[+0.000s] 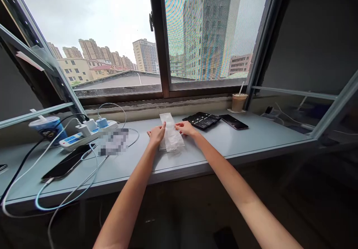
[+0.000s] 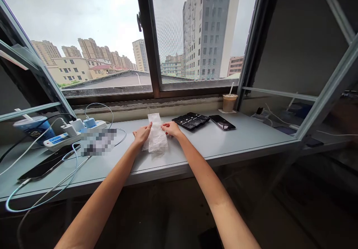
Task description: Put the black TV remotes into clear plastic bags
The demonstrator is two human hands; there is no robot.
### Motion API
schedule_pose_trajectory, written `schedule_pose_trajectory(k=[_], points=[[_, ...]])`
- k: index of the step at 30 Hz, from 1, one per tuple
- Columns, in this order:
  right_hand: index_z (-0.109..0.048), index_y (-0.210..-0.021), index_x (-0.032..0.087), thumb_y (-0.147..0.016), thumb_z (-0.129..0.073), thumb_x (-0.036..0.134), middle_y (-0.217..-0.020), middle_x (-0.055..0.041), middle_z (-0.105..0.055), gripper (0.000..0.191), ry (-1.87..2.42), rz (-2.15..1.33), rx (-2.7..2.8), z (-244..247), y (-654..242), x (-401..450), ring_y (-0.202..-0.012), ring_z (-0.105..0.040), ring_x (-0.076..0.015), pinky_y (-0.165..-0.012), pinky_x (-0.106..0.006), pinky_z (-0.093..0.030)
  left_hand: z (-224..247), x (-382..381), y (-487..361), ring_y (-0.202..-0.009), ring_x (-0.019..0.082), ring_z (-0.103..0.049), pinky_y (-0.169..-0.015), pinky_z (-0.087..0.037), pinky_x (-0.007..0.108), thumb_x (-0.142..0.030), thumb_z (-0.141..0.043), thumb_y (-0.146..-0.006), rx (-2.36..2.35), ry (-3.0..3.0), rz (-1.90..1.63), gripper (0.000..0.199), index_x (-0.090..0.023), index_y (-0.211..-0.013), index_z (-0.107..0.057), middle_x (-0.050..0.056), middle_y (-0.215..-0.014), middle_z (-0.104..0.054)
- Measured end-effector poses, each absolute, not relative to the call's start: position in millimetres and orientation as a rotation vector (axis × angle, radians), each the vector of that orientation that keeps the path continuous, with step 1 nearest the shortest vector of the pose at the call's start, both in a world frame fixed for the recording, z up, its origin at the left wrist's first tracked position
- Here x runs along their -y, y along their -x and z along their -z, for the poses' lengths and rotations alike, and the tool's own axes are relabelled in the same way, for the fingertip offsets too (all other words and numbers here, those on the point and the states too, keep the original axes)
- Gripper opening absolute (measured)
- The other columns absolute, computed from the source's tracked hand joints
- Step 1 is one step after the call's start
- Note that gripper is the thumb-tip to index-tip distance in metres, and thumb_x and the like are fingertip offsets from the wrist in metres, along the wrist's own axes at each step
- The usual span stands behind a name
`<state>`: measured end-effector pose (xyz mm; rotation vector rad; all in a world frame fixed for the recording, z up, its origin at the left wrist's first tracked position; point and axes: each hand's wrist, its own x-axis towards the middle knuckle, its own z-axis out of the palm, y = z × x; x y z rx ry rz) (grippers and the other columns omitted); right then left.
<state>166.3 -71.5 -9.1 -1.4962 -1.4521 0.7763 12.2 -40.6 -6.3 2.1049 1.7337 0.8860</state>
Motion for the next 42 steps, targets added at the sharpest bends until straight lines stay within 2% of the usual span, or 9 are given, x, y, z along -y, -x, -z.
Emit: schedule_pose_trajectory(k=[3,5,9,15,19,26,32,38,42], points=[[-0.07,-0.082,0.015,-0.077,-0.062,0.03,-0.074,-0.0033,-0.068,0.018,1.569,-0.721,1.526,13,-165,69,-0.05,-0.058,-0.0096,-0.049,-0.019,-0.044,8,41,-11,-0.095,0.033,-0.056,-0.087,-0.032,0.048,-0.046,-0.052,-0.074,-1.756,-2.136,-0.835,0.037,-0.019,-0.048,-0.047,0.009,-0.066,-0.062],[-0.07,-0.086,0.017,-0.077,-0.061,0.028,-0.073,-0.002,-0.069,0.016,1.636,-0.643,1.515,12,-168,68,-0.054,-0.06,-0.0108,-0.056,-0.021,-0.047,10,40,-8,-0.095,0.033,-0.055,-0.085,-0.033,0.047,-0.039,-0.058,-0.069,-1.788,-2.117,-0.816,0.028,-0.019,-0.051,-0.048,0.009,-0.068,-0.062],[-0.066,-0.101,0.022,-0.078,-0.054,0.018,-0.091,-0.0014,-0.069,0.026,1.79,-0.343,1.401,7,-179,71,-0.082,-0.063,-0.0143,-0.074,-0.023,-0.046,10,36,4,-0.103,0.036,-0.05,-0.083,-0.033,0.048,-0.03,-0.062,-0.066,-1.991,-2.042,-0.86,0.015,-0.02,-0.059,-0.053,0.012,-0.078,-0.063],[-0.06,-0.111,0.019,-0.078,-0.052,0.018,-0.121,-0.0104,-0.053,0.034,2.104,0.039,1.191,5,-191,77,-0.116,-0.042,-0.0248,-0.093,-0.037,-0.034,-1,35,23,-0.11,0.036,-0.045,-0.086,-0.032,0.05,-0.023,-0.056,-0.071,-2.231,-1.77,-1.057,0.01,-0.019,-0.08,-0.061,0.016,-0.106,-0.057],[-0.059,-0.111,0.016,-0.076,-0.053,0.015,-0.122,-0.0134,-0.051,0.035,2.258,-0.002,1.235,8,-193,77,-0.116,-0.039,-0.0271,-0.095,-0.041,-0.028,-6,38,25,-0.106,0.033,-0.049,-0.086,-0.032,0.048,-0.028,-0.046,-0.08,-2.156,-1.713,-1.164,0.022,-0.02,-0.096,-0.06,0.014,-0.109,-0.059],[-0.062,-0.105,0.02,-0.085,-0.044,0.018,-0.116,-0.0128,-0.054,0.027,2.217,-0.011,1.166,8,-197,76,-0.114,-0.043,-0.0277,-0.093,-0.043,-0.03,-3,33,29,-0.098,0.032,-0.055,-0.084,-0.032,0.05,-0.018,-0.045,-0.073,-2.096,-1.703,-1.17,0.022,-0.021,-0.09,-0.06,0.011,-0.087,-0.066],[-0.063,-0.102,0.023,-0.084,-0.051,0.023,-0.116,-0.0085,-0.057,0.022,2.177,-0.105,1.19,9,-199,76,-0.105,-0.053,-0.0236,-0.086,-0.036,-0.038,-12,37,35,-0.105,0.029,-0.054,-0.088,-0.034,0.048,-0.023,-0.044,-0.08,-2.076,-1.481,-1.357,0.026,-0.022,-0.103,-0.056,0.011,-0.109,-0.063],[-0.054,-0.114,0.024,-0.072,-0.065,0.032,-0.109,-0.0058,-0.062,0.044,2.146,-0.138,1.192,10,-196,77,-0.099,-0.059,-0.0212,-0.079,-0.031,-0.043,-11,44,31,-0.117,0.032,-0.046,-0.098,-0.027,0.049,-0.025,-0.058,-0.072,-2.204,-1.572,-1.348,0.053,-0.02,-0.123,-0.043,0.016,-0.121,-0.055],[-0.056,-0.111,0.023,-0.072,-0.065,0.032,-0.108,-0.006,-0.063,0.041,2.147,-0.111,1.187,11,-195,76,-0.099,-0.059,-0.0216,-0.08,-0.031,-0.044,-8,41,27,-0.121,0.034,-0.042,-0.097,-0.03,0.047,-0.042,-0.06,-0.071,-2.127,-1.834,-1.11,0.051,-0.019,-0.116,-0.048,0.018,-0.126,-0.05]])
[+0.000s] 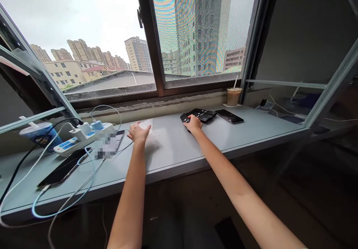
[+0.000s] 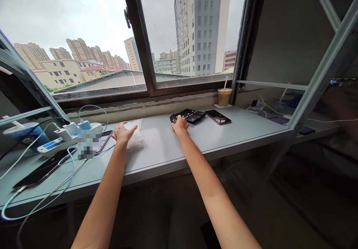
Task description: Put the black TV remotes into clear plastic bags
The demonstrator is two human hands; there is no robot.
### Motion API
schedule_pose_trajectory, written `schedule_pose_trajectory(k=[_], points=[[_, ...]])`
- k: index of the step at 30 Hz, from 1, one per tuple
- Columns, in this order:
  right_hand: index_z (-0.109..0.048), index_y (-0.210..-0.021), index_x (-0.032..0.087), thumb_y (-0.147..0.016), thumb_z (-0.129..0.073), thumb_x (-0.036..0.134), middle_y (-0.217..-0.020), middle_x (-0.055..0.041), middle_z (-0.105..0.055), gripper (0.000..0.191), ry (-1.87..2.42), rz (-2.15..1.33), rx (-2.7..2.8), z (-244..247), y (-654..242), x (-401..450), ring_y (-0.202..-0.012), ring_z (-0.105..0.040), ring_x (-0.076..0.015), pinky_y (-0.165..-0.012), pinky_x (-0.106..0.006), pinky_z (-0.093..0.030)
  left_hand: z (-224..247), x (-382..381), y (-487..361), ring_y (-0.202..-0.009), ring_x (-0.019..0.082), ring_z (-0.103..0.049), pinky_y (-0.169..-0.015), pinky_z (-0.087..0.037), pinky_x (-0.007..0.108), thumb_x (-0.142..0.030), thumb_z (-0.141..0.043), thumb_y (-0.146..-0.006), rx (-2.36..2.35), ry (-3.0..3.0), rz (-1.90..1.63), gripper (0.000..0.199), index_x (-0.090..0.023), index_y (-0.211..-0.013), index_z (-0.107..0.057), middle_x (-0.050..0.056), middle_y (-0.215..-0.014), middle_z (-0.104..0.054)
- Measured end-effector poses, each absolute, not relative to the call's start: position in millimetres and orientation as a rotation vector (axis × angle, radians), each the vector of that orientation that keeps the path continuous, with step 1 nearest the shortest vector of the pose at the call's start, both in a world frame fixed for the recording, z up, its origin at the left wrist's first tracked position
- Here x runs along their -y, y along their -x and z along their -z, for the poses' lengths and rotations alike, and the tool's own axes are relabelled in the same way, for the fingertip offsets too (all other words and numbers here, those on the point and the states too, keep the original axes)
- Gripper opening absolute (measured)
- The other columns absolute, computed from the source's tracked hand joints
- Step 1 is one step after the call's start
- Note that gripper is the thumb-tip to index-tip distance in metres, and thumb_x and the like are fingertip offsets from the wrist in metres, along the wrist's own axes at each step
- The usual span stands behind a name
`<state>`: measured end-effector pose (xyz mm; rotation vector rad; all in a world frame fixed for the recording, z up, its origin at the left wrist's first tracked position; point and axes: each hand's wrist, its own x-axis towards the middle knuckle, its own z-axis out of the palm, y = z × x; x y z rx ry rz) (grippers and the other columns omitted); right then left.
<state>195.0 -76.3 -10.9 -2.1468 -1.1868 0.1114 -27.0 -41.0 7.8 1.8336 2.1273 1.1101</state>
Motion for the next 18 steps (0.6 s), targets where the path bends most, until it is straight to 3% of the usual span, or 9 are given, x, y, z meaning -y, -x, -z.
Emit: schedule_pose_trajectory(k=[3,6,10,14,16,18], points=[[-0.057,-0.109,0.024,-0.072,-0.066,0.031,-0.107,-0.0053,-0.064,0.039,2.138,-0.099,1.194,11,-195,77,-0.098,-0.06,-0.0214,-0.079,-0.031,-0.044,-3,37,24,-0.118,0.035,-0.045,-0.096,-0.031,0.047,-0.05,-0.06,-0.069,-1.916,-2.017,-0.688,0.052,-0.018,-0.109,-0.052,0.018,-0.12,-0.056],[-0.057,-0.109,0.025,-0.071,-0.066,0.03,-0.106,-0.0043,-0.064,0.04,2.138,-0.09,1.204,10,-195,78,-0.098,-0.06,-0.0208,-0.078,-0.03,-0.044,3,34,23,-0.119,0.033,-0.045,-0.095,-0.033,0.042,-0.038,-0.061,-0.069,-1.924,-2.093,-0.49,0.041,-0.017,-0.103,-0.054,0.016,-0.12,-0.056],[-0.056,-0.111,0.024,-0.072,-0.063,0.029,-0.108,-0.0043,-0.063,0.04,2.145,-0.091,1.217,11,-195,78,-0.098,-0.059,-0.0208,-0.078,-0.03,-0.044,8,32,24,-0.122,0.03,-0.043,-0.096,-0.033,0.042,-0.017,-0.052,-0.073,-2.037,-2.015,-0.534,0.023,-0.016,-0.096,-0.058,0.015,-0.117,-0.058],[-0.056,-0.113,0.023,-0.075,-0.061,0.031,-0.111,-0.0051,-0.062,0.04,2.148,-0.106,1.243,11,-195,78,-0.1,-0.058,-0.021,-0.079,-0.03,-0.044,7,34,25,-0.121,0.033,-0.043,-0.095,-0.034,0.048,-0.012,-0.047,-0.076,-2.121,-1.945,-0.662,0.022,-0.015,-0.092,-0.061,0.017,-0.111,-0.06],[-0.056,-0.114,0.024,-0.076,-0.062,0.032,-0.112,-0.0046,-0.062,0.04,2.144,-0.094,1.268,11,-195,78,-0.101,-0.058,-0.0208,-0.079,-0.029,-0.044,3,37,25,-0.119,0.032,-0.045,-0.095,-0.034,0.049,-0.014,-0.041,-0.081,-2.144,-1.916,-0.782,0.026,-0.014,-0.098,-0.06,0.017,-0.111,-0.06],[-0.056,-0.115,0.025,-0.077,-0.061,0.032,-0.112,-0.0038,-0.062,0.039,2.139,-0.068,1.299,11,-194,78,-0.1,-0.058,-0.0207,-0.079,-0.029,-0.044,-4,42,22,-0.123,0.032,-0.04,-0.097,-0.033,0.051,-0.018,-0.031,-0.088,-2.187,-1.869,-0.94,0.036,-0.012,-0.116,-0.053,0.018,-0.124,-0.052]])
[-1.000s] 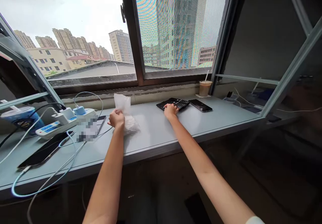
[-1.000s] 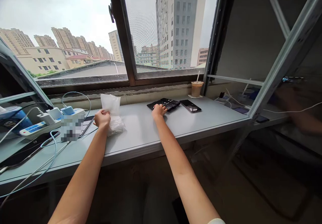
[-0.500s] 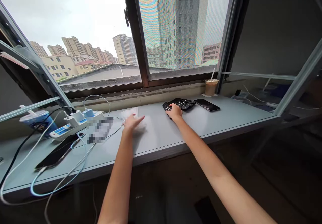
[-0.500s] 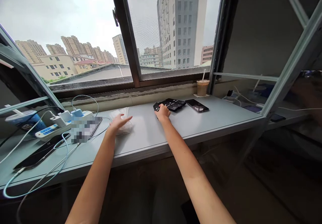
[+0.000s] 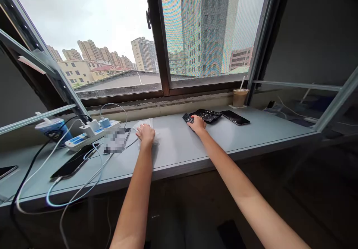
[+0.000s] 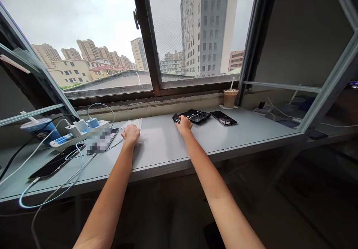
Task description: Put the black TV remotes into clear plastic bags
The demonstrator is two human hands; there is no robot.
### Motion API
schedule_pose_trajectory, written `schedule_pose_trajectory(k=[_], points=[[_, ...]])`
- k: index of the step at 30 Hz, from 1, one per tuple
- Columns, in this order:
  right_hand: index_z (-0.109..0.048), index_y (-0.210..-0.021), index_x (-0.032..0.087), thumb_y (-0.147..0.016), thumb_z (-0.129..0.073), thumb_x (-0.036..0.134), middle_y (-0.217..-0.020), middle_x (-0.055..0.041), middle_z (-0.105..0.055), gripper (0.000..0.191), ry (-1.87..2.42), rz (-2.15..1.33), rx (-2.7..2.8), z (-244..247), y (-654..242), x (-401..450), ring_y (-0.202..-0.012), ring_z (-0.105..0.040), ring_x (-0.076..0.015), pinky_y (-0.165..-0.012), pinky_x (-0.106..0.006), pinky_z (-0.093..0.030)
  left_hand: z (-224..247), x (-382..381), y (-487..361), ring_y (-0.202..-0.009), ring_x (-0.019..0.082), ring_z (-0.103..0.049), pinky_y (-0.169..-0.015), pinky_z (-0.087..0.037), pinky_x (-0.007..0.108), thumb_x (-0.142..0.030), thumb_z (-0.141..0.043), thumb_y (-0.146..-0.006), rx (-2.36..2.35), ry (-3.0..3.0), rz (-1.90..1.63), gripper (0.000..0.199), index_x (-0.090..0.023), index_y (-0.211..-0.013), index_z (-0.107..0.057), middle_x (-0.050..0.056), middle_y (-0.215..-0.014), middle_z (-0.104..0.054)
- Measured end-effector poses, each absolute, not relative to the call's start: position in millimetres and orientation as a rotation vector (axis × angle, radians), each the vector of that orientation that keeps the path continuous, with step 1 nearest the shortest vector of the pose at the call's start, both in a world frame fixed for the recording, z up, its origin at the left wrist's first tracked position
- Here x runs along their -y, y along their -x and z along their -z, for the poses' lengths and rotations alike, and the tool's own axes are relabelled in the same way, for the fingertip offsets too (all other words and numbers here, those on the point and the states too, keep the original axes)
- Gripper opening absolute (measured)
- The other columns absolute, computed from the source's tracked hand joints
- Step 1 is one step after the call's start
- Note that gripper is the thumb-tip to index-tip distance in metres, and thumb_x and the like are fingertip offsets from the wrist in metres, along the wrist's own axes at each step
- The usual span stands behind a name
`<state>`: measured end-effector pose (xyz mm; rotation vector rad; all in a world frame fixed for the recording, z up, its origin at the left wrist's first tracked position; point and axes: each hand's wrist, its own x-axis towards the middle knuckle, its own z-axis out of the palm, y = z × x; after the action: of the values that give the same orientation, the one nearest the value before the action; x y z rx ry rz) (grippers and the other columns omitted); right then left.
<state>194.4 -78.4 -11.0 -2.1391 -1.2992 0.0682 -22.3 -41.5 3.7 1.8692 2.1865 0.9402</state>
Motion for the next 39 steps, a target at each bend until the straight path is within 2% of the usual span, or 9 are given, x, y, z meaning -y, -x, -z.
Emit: schedule_pose_trajectory(k=[3,6,12,16,20,25,31,35,39], points=[[-0.056,-0.115,0.026,-0.079,-0.06,0.033,-0.112,-0.0036,-0.063,0.037,2.143,-0.037,1.328,11,-194,78,-0.1,-0.059,-0.0207,-0.079,-0.03,-0.044,-14,49,16,-0.13,0.034,-0.029,-0.097,-0.035,0.053,-0.026,-0.019,-0.093,-2.188,-1.737,-1.333,0.048,-0.014,-0.138,-0.031,0.019,-0.144,-0.028],[-0.056,-0.116,0.026,-0.08,-0.059,0.033,-0.111,-0.0041,-0.063,0.037,2.148,-0.038,1.332,11,-193,77,-0.1,-0.059,-0.0204,-0.079,-0.029,-0.044,-18,53,7,-0.128,0.031,-0.036,-0.1,-0.036,0.045,-0.029,-0.024,-0.093,-1.933,-1.711,-1.633,0.047,-0.018,-0.137,-0.034,0.016,-0.147,-0.022],[-0.054,-0.116,0.027,-0.079,-0.06,0.032,-0.11,-0.0036,-0.064,0.038,2.14,-0.101,1.32,10,-193,76,-0.099,-0.059,-0.0201,-0.077,-0.029,-0.044,-10,47,-3,-0.124,0.026,-0.041,-0.102,-0.035,0.039,-0.027,-0.051,-0.079,-1.667,-1.76,-1.353,0.045,-0.017,-0.123,-0.05,0.014,-0.133,-0.044],[-0.053,-0.118,0.027,-0.079,-0.058,0.032,-0.109,-0.004,-0.064,0.039,2.143,-0.14,1.312,11,-194,76,-0.099,-0.059,-0.0209,-0.078,-0.029,-0.043,-5,41,-3,-0.114,0.024,-0.049,-0.095,-0.042,0.039,-0.018,-0.046,-0.075,-1.502,-1.668,-1.342,0.044,-0.015,-0.118,-0.052,0.014,-0.122,-0.052],[-0.051,-0.12,0.026,-0.076,-0.06,0.033,-0.111,-0.0048,-0.063,0.045,2.137,-0.14,1.331,11,-194,77,-0.101,-0.059,-0.0219,-0.08,-0.03,-0.043,-3,44,-9,-0.11,0.021,-0.051,-0.082,-0.05,0.033,-0.002,-0.04,-0.06,-1.187,-1.705,-1.224,0.07,-0.021,-0.128,-0.042,0.01,-0.127,-0.049],[-0.05,-0.123,0.025,-0.065,-0.067,0.033,-0.115,-0.0052,-0.062,0.06,2.12,-0.123,1.402,13,-191,77,-0.104,-0.057,-0.023,-0.081,-0.03,-0.043,3,51,-8,-0.126,0.024,-0.036,-0.101,-0.034,0.044,0.004,-0.04,-0.05,-1.185,-2.324,-0.964,0.075,-0.025,-0.117,-0.056,0.004,-0.131,-0.048],[-0.053,-0.12,0.028,-0.066,-0.064,0.034,-0.113,-0.0021,-0.064,0.055,2.04,-0.126,1.512,13,-188,77,-0.103,-0.058,-0.0219,-0.082,-0.029,-0.042,11,50,-8,-0.115,0.021,-0.048,-0.103,-0.025,0.042,0.002,-0.04,-0.061,-1.261,-2.594,-0.544,0.054,-0.028,-0.097,-0.067,0.002,-0.115,-0.06],[-0.056,-0.116,0.028,-0.065,-0.064,0.034,-0.111,-0.0023,-0.064,0.052,2.055,-0.135,1.449,11,-185,77,-0.103,-0.058,-0.0216,-0.081,-0.028,-0.043,11,50,-9,-0.093,0.019,-0.058,-0.099,-0.029,0.041,-0.012,-0.049,-0.071,-1.271,-2.571,-0.597,0.03,-0.029,-0.085,-0.07,-0.001,-0.101,-0.064],[-0.059,-0.113,0.026,-0.065,-0.066,0.034,-0.109,-0.0035,-0.065,0.049,2.066,-0.138,1.369,11,-184,76,-0.101,-0.059,-0.0221,-0.08,-0.028,-0.043,8,52,-10,-0.089,0.019,-0.059,-0.095,-0.032,0.038,-0.031,-0.058,-0.075,-1.297,-2.6,-0.778,0.011,-0.023,-0.075,-0.067,0.001,-0.092,-0.065]])
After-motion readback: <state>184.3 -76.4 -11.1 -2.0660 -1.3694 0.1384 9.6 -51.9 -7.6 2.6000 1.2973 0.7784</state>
